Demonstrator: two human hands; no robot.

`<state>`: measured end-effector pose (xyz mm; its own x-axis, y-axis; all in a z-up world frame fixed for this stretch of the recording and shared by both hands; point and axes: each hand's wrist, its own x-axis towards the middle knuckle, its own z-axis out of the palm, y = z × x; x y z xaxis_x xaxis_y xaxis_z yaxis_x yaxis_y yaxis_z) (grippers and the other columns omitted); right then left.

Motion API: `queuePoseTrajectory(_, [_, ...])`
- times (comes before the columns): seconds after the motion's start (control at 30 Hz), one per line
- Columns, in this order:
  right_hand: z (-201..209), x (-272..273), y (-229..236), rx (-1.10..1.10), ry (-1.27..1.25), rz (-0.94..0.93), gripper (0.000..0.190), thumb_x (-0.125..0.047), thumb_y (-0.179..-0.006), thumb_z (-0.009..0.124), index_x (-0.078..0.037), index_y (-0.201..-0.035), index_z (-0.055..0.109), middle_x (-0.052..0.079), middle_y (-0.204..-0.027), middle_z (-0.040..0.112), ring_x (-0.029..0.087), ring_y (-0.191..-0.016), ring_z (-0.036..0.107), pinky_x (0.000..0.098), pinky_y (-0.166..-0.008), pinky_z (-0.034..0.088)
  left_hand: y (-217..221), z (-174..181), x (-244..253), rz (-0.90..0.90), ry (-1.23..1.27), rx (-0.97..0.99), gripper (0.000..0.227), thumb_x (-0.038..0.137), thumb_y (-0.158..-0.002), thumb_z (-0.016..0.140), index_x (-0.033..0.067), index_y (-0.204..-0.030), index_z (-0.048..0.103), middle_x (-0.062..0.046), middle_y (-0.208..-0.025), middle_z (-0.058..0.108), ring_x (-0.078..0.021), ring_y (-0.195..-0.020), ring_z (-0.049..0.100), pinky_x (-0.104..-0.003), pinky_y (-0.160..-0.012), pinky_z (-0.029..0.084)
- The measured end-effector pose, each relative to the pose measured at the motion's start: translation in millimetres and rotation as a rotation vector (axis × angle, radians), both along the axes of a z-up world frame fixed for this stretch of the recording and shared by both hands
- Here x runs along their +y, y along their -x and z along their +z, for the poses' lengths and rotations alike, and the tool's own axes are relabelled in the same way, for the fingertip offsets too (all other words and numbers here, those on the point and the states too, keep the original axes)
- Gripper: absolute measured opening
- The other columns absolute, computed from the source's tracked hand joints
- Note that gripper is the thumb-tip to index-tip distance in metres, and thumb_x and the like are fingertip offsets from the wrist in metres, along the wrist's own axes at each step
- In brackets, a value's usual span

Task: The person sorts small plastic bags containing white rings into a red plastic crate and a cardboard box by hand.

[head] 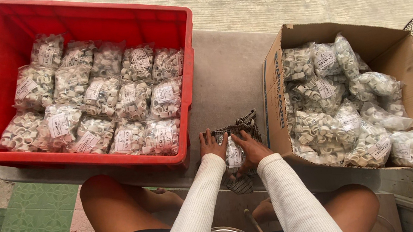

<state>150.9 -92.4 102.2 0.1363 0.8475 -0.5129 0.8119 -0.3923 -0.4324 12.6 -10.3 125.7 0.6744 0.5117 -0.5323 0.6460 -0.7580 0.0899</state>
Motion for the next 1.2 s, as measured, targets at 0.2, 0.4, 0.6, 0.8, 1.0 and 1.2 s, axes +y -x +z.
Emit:
queuePoseTrajectory(0.2, [-42.0, 1.0, -7.0, -0.025, -0.096, 0.030, 0.126, -0.030, -0.046, 0.094, -0.025, -0.154, 0.028, 0.020, -0.146, 0.041, 0.051, -0.119, 0.056, 0.0646, -0.093, 0.052, -12.2, -31.8, 0.5, 0.044, -0.044, 0.004, 0.045, 0.023, -0.105, 0.031, 0.0310, -0.149, 0.032, -0.015, -0.152, 0.044, -0.0374, -0.153, 0.004, -0.061, -0.117, -0.008])
queuePoseTrajectory(0.4, [-36.8, 2.7, -10.1, -0.086, -0.140, 0.055, 0.110, -0.038, -0.048, 0.087, -0.032, -0.148, 0.040, 0.006, -0.136, 0.054, 0.043, -0.112, 0.064, 0.0632, -0.086, 0.054, -9.0, -4.8, 1.1, 0.010, -0.118, -0.086, 0.036, 0.024, -0.102, 0.037, 0.0291, -0.134, 0.053, -0.001, -0.148, 0.050, -0.0335, -0.153, 0.006, -0.064, -0.116, -0.007])
queuePoseTrajectory(0.6, [-32.7, -6.3, -11.9, 0.084, -0.315, 0.022, 0.104, -0.044, -0.049, 0.090, -0.013, -0.140, 0.051, 0.012, -0.128, 0.063, 0.045, -0.113, 0.062, 0.0621, -0.090, 0.054, -2.4, 5.7, -4.0, -0.016, -0.129, -0.134, 0.038, 0.020, -0.095, 0.048, 0.0291, -0.130, 0.058, 0.008, -0.143, 0.054, -0.0385, -0.152, 0.004, -0.070, -0.115, -0.006])
queuePoseTrajectory(0.8, [-17.6, -6.4, -6.8, 0.063, -0.305, -0.006, 0.099, -0.038, -0.058, 0.091, -0.013, -0.144, 0.048, 0.012, -0.133, 0.061, 0.044, -0.121, 0.058, 0.0615, -0.094, 0.053, -3.4, 7.9, -2.9, -0.041, -0.175, -0.153, 0.035, 0.017, -0.091, 0.055, 0.0272, -0.124, 0.064, 0.009, -0.137, 0.060, -0.0411, -0.151, 0.005, -0.074, -0.112, -0.007])
queuePoseTrajectory(1.0, [19.1, -7.5, -6.7, 0.052, -0.437, -0.012, 0.102, -0.039, -0.050, 0.094, -0.015, -0.140, 0.053, 0.015, -0.130, 0.063, 0.044, -0.120, 0.058, 0.0575, -0.099, 0.051, -2.9, 50.1, -3.6, -0.041, -0.182, -0.173, 0.039, 0.015, -0.092, 0.051, 0.0268, -0.127, 0.064, 0.008, -0.136, 0.062, -0.0405, -0.152, 0.006, -0.072, -0.112, -0.008])
queuePoseTrajectory(1.2, [110.0, 3.2, 4.3, 0.114, -0.569, -0.030, 0.089, -0.024, -0.056, 0.092, -0.004, -0.135, 0.057, 0.028, -0.124, 0.064, 0.052, -0.119, 0.055, 0.0610, -0.100, 0.047, -22.0, 57.7, 30.6, -0.045, -0.184, -0.216, 0.038, 0.015, -0.094, 0.051, 0.0243, -0.128, 0.064, 0.001, -0.135, 0.063, -0.0428, -0.152, 0.003, -0.070, -0.114, -0.003])
